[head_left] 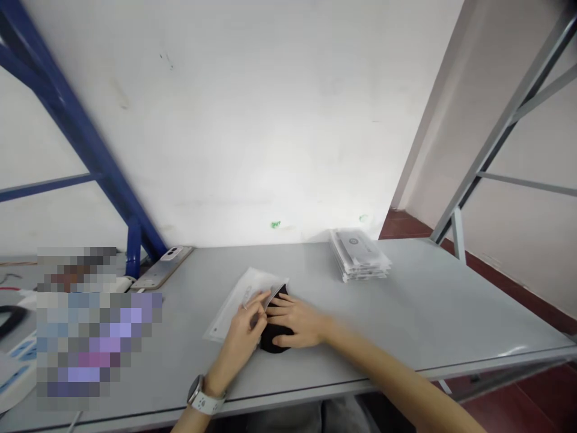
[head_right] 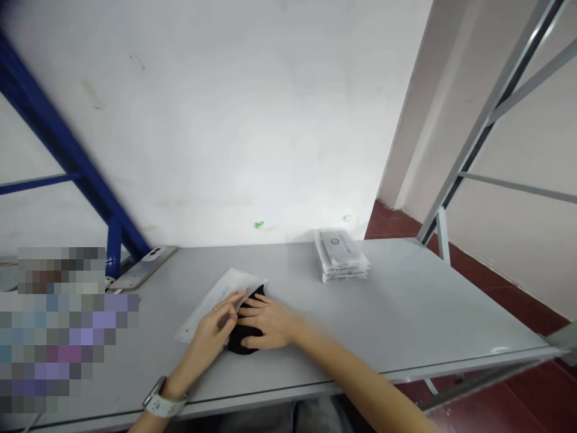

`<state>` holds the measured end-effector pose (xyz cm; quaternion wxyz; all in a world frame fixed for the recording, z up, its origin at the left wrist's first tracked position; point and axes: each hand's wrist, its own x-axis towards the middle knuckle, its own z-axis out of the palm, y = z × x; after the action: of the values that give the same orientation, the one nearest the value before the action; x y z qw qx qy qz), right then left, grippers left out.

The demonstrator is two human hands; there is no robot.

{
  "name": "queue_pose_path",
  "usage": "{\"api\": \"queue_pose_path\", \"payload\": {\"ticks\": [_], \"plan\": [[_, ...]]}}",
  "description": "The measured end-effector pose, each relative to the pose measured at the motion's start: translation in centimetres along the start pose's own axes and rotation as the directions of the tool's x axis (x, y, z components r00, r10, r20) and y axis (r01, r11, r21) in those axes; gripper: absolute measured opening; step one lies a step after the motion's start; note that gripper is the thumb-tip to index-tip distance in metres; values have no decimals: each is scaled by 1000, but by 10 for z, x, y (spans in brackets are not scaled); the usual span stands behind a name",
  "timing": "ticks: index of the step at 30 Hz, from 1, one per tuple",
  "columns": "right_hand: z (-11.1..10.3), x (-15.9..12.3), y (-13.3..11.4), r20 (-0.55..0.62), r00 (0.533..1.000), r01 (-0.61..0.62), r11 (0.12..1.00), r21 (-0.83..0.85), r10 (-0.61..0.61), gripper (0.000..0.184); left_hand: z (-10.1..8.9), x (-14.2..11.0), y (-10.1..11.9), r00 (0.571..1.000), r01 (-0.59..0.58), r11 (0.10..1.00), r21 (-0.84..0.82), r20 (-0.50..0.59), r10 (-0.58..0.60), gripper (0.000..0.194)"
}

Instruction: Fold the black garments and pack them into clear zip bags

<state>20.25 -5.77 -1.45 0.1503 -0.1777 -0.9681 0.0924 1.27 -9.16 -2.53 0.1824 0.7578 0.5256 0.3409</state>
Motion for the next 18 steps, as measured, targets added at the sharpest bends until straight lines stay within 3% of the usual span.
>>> {"api": "queue_pose_path", "payload": {"ticks": [7,11,15,18], "plan": [[3,10,13,14,1000,27,1000,-15,-27,38,0,-1,1,998,-41,998,40,54,39,14],[11,17,19,-94,985,-147,988,-52,142,39,-1,-1,1,997,-59,997,56,54,56,15],[23,17,11,-226,886,-423,905,-34,406,47,3,-2,-1,995,-90,995,36,35,89,17],[31,11,5,-303,751,-612,791,18,587,51,11,-3,-3,994,-107,993,43,2,107,13]]}}
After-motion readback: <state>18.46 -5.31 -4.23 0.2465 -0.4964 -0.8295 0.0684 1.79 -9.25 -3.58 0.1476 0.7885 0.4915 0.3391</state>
